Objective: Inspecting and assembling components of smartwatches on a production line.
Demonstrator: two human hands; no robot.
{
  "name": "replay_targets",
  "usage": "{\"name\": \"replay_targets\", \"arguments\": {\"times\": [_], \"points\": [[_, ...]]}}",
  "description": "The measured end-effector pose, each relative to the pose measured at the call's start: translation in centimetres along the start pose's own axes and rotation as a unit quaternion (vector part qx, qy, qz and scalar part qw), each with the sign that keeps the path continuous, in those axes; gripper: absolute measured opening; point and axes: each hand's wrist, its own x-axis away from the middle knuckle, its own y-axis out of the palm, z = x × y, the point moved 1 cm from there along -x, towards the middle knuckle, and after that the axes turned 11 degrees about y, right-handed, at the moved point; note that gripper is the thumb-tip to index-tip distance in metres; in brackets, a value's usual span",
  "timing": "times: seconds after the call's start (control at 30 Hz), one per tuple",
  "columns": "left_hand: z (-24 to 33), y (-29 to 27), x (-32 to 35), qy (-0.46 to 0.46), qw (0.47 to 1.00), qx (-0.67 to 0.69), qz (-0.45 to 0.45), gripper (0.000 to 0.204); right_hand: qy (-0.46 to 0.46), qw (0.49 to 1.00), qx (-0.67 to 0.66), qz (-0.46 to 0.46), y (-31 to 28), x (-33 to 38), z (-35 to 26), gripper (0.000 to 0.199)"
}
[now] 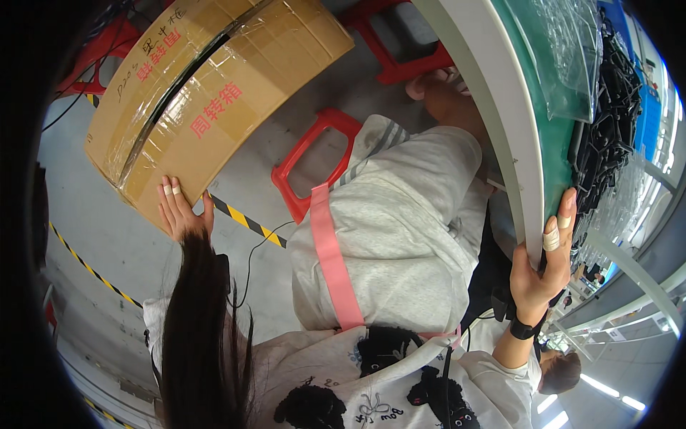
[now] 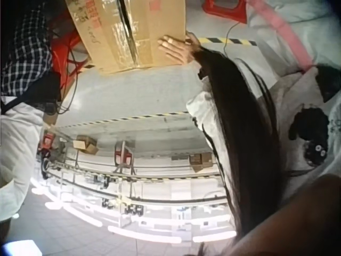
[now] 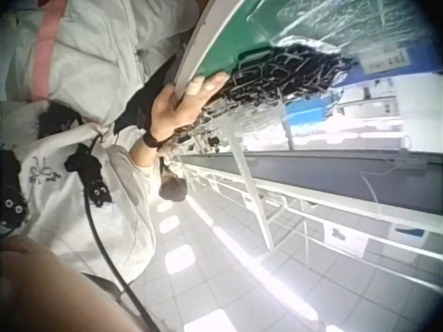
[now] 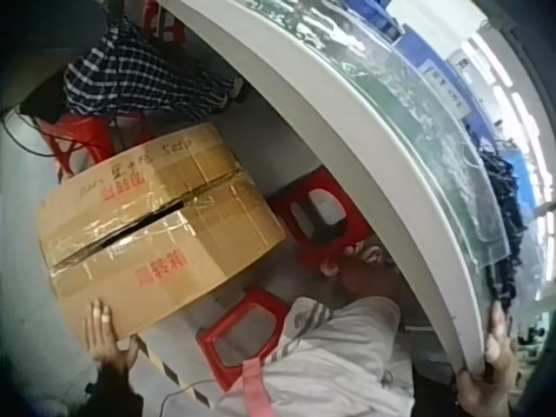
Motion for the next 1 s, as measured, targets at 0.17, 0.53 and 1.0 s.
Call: {"name": "replay_targets", "arguments": {"times": [0.17, 0.53, 1.0], "points": [[0.04, -0.03, -0.08, 0.002, 1.000, -0.002, 0.014, 0.057, 0.002, 1.000, 0.005, -0.003, -0.14, 0.07, 0.10, 0.079], [-0.13, 0.24, 0.09, -0.007, 1.000, -0.009, 0.010, 0.057, 0.010, 1.000, 0.007, -0.010, -0.22, 0.11, 0.02, 0.080], [0.04, -0.04, 0.05, -0.005, 1.000, 0.004, 0.027, 0.058, 0.012, 1.000, -0.003, -0.004, -0.06, 0.02, -0.09, 0.076]]}}
